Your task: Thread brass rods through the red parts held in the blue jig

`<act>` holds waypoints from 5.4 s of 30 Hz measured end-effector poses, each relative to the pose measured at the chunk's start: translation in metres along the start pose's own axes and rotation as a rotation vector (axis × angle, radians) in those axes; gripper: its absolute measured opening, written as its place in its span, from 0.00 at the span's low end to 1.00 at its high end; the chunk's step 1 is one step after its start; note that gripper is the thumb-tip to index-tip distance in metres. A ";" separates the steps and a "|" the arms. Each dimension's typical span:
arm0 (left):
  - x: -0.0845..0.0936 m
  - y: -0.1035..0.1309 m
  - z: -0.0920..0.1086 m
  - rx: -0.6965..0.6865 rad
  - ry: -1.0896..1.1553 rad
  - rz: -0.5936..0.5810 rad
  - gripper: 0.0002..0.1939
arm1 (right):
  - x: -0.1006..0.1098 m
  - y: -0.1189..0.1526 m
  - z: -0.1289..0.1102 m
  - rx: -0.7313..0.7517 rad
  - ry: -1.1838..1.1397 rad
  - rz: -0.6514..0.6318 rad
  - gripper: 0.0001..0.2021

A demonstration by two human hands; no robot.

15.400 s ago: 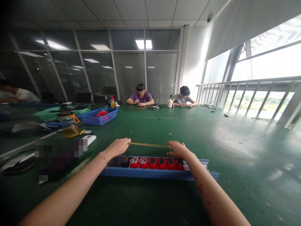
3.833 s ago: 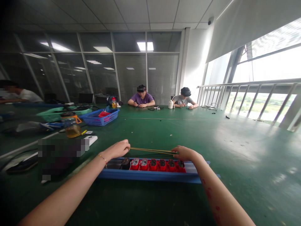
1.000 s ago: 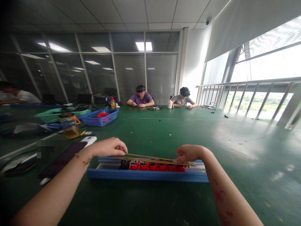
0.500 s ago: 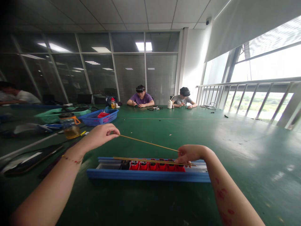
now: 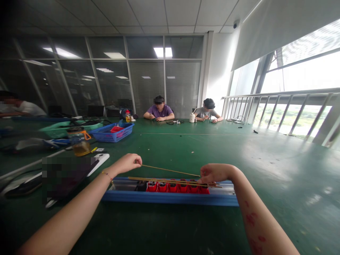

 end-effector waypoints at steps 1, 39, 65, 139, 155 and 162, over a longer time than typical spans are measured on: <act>-0.007 -0.003 -0.001 -0.005 0.006 -0.022 0.08 | 0.000 0.000 -0.001 0.007 -0.015 -0.008 0.25; -0.040 -0.015 -0.017 -0.033 0.148 -0.148 0.21 | 0.005 -0.051 0.040 0.086 0.038 0.316 0.16; -0.038 -0.014 -0.017 -0.046 0.057 -0.075 0.08 | -0.003 0.007 -0.015 -0.048 0.075 -0.013 0.11; -0.034 -0.011 0.006 -0.041 -0.158 -0.069 0.09 | 0.005 -0.077 0.023 -0.154 0.420 0.410 0.13; 0.023 0.020 0.047 -0.212 0.257 -0.002 0.12 | 0.021 0.002 -0.012 0.242 -0.033 0.461 0.15; 0.037 0.046 0.062 -0.161 0.280 -0.174 0.23 | 0.015 0.023 -0.029 0.167 -0.027 0.291 0.20</act>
Point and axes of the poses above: each hand's wrist, its own y-axis away from the middle knuckle, its own x-axis out of the back of the hand, z = x × y, the point moved 3 cm from there along -y, towards the middle knuckle, and after that the axes turned 14 degrees about -z, right-handed, at the moved point
